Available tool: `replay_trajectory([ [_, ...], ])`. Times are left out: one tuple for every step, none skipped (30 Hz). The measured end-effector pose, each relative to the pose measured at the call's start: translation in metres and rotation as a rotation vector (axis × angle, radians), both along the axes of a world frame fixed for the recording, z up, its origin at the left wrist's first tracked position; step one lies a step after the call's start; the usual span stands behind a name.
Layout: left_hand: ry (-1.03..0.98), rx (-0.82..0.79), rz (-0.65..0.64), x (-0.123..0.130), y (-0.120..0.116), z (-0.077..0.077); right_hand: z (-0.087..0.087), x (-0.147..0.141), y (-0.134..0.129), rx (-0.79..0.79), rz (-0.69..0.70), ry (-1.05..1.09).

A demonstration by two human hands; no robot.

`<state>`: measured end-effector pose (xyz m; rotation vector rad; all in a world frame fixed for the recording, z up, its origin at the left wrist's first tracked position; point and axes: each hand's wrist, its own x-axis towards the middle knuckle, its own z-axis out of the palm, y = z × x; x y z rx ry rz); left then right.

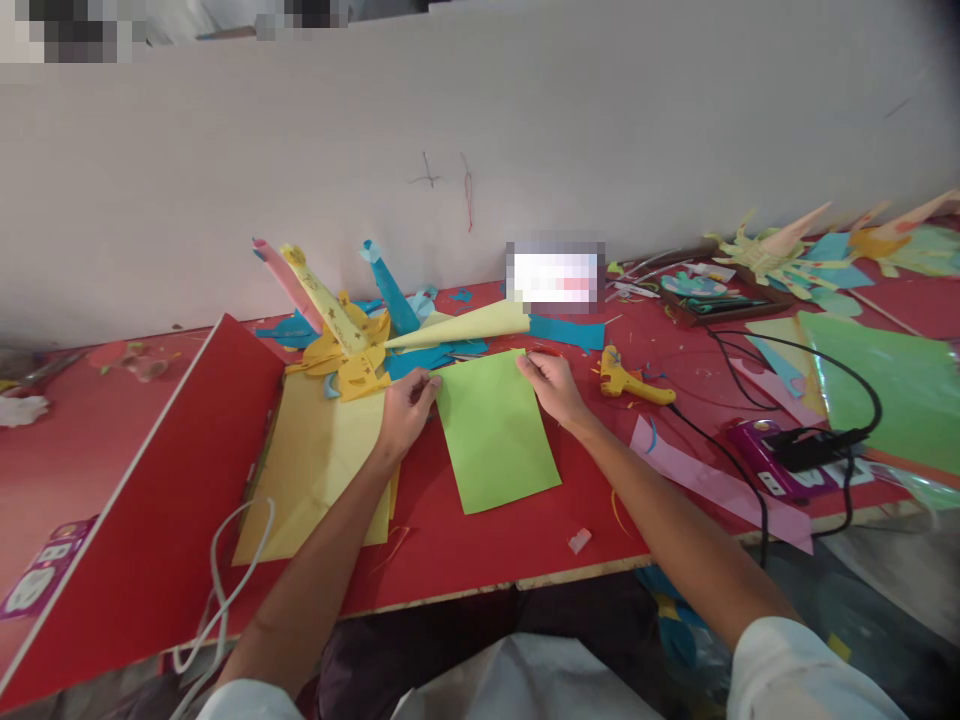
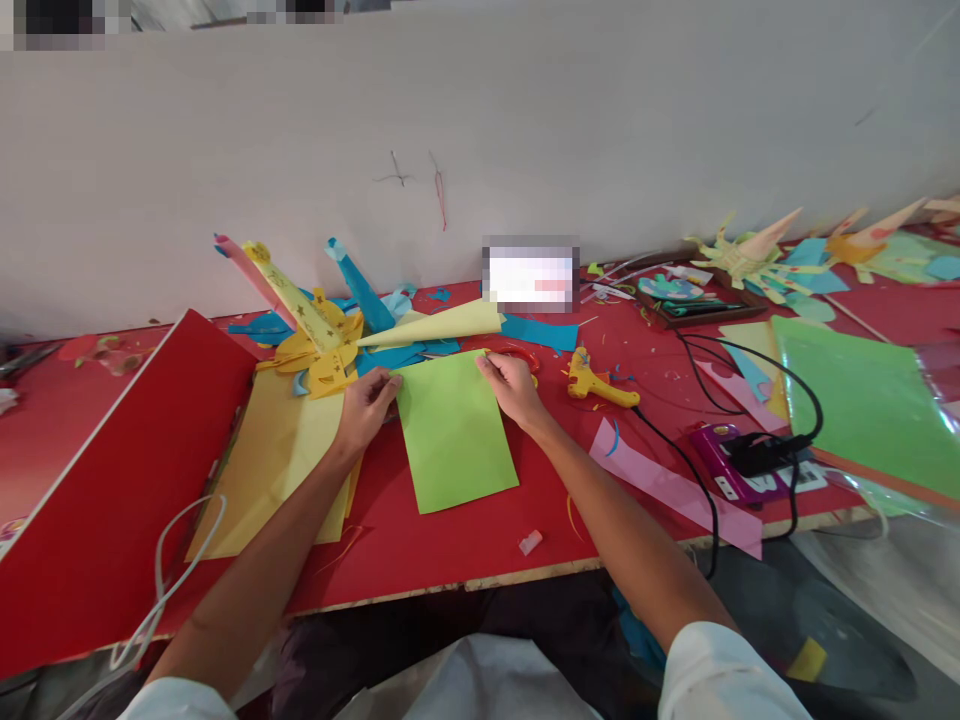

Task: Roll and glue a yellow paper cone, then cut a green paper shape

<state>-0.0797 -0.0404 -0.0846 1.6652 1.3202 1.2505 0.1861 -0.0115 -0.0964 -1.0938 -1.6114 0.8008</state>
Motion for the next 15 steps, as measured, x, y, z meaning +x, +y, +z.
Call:
replay_trajectory([
  [-0.002,-0.003,0.003,-0.0001,0.0001,-0.0004,-0.0001,-0.0001,0.0001,-0.009,0.004,-0.005],
  [-0.004,-0.006,0.007,-0.0003,0.0002,-0.0008,-0.0003,-0.0002,0.0003,-0.017,0.007,-0.010],
  [-0.007,-0.007,0.011,-0.0005,0.0003,-0.0012,-0.0004,-0.0003,0.0006,-0.021,0.006,-0.014],
  [-0.008,-0.009,0.012,-0.0006,0.0005,-0.0014,-0.0005,-0.0003,0.0008,-0.022,0.005,-0.018],
  [-0.008,-0.009,0.013,-0.0006,0.0005,-0.0015,-0.0005,-0.0004,0.0010,-0.019,0.002,-0.021],
  [-0.008,-0.010,0.014,-0.0005,0.0005,-0.0015,-0.0002,-0.0004,0.0010,-0.012,-0.002,-0.025],
  [-0.007,-0.012,0.014,-0.0003,0.0005,-0.0014,0.0002,-0.0004,0.0010,-0.005,-0.006,-0.028],
  [-0.008,-0.019,0.010,0.0001,0.0005,-0.0014,0.0009,-0.0003,0.0009,0.000,-0.012,-0.031],
  [-0.017,-0.034,0.000,0.0006,0.0004,-0.0016,0.0017,-0.0002,0.0006,0.003,-0.015,-0.032],
  [-0.033,-0.054,-0.014,0.0011,0.0004,-0.0020,0.0025,0.0000,0.0003,0.005,-0.019,-0.031],
  [-0.052,-0.074,-0.031,0.0016,0.0004,-0.0028,0.0033,0.0001,0.0001,0.006,-0.022,-0.027],
  [-0.068,-0.090,-0.047,0.0021,0.0005,-0.0038,0.0039,0.0003,-0.0001,0.004,-0.021,-0.019],
  [-0.080,-0.098,-0.055,0.0024,0.0006,-0.0050,0.0042,0.0004,0.0000,0.000,-0.016,-0.007],
  [-0.087,-0.098,-0.055,0.0026,0.0009,-0.0062,0.0042,0.0005,0.0002,-0.009,-0.005,0.008],
  [-0.089,-0.094,-0.050,0.0027,0.0012,-0.0074,0.0039,0.0005,0.0006,-0.021,0.011,0.023],
])
